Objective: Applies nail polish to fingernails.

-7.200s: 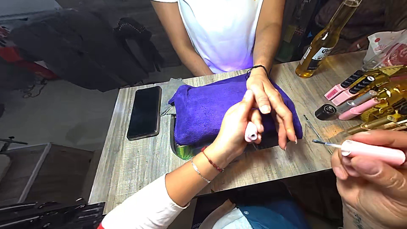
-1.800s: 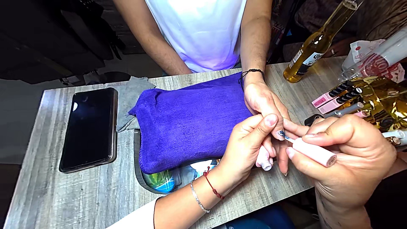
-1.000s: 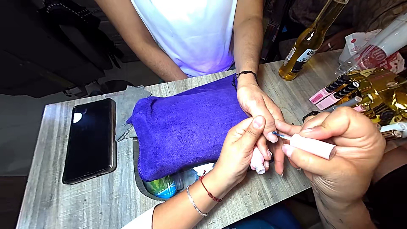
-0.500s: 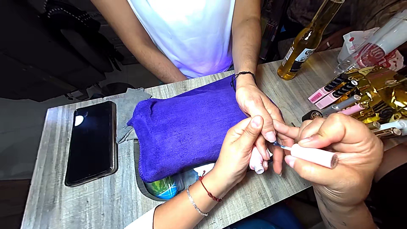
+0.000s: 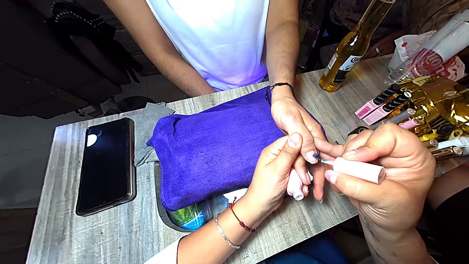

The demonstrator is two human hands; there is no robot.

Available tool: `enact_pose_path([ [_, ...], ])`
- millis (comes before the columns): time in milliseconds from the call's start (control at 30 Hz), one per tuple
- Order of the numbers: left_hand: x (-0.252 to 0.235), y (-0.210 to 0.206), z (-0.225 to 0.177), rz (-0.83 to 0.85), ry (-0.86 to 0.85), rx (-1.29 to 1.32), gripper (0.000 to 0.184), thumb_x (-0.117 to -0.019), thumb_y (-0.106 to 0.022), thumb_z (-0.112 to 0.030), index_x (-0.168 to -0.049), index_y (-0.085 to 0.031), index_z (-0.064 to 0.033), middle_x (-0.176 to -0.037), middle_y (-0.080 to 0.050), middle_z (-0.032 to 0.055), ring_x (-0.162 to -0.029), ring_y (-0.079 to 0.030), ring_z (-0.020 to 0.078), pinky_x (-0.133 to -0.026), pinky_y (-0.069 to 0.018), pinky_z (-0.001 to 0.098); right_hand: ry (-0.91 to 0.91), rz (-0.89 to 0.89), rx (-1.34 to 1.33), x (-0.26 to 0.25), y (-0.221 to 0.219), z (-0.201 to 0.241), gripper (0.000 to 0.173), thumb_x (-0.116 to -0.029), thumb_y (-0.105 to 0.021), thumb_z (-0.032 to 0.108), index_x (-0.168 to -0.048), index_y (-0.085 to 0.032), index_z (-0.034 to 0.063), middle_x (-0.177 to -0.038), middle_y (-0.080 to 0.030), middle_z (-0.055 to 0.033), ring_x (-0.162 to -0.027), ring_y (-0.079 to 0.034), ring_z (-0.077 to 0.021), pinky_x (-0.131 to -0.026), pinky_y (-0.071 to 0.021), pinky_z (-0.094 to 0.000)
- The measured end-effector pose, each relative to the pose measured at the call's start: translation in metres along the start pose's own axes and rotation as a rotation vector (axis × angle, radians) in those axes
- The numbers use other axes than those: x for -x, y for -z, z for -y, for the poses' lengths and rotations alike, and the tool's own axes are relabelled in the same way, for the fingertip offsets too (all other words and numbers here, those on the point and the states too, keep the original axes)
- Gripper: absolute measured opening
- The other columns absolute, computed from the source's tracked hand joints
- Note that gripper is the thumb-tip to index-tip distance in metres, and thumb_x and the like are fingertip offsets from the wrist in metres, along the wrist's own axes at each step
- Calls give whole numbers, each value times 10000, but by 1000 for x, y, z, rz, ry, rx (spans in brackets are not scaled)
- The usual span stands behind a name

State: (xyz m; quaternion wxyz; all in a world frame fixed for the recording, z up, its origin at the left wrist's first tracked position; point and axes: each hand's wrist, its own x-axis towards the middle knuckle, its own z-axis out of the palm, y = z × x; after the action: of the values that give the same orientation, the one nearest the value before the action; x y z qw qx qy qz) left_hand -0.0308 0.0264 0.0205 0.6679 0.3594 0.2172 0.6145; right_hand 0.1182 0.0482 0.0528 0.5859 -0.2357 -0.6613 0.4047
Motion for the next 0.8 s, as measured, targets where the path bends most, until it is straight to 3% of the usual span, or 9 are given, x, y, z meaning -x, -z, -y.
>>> enact_pose_path([
  [300,0,0,1,-7,-6,-9,427,-1121,-372,-330,-889,-598,-52,-531,-510,28,-420,-537,59,-415,-484,181,24,20,-35,1,4,2,312,-675,-752,-36,-894,-642,156,-788,-632,80,-753,-687,-67,-905,-651,-389],
  [400,0,-1,0,-13,-2,-13,423,-1120,-371,-329,-897,-601,-52,-535,-501,26,-420,-525,51,-413,-475,174,58,-4,25,-2,1,2,337,-680,-766,-53,-914,-640,155,-818,-646,80,-744,-690,-60,-825,-668,-336],
  [500,0,-2,0,-31,-10,-37,410,-1115,-391,-328,-890,-604,-59,-533,-489,19,-413,-502,42,-407,-457,164,93,6,118,-2,-1,2,335,-683,-779,-43,-906,-625,154,-830,-647,90,-756,-689,-45,-819,-666,-304],
  [800,1,-3,-2,-26,2,-52,397,-1119,-393,-310,-876,-582,-59,-515,-481,19,-397,-496,45,-398,-453,167,97,65,128,4,3,4,283,-666,-756,4,-856,-627,170,-781,-631,98,-761,-685,-57,-924,-647,-403],
])
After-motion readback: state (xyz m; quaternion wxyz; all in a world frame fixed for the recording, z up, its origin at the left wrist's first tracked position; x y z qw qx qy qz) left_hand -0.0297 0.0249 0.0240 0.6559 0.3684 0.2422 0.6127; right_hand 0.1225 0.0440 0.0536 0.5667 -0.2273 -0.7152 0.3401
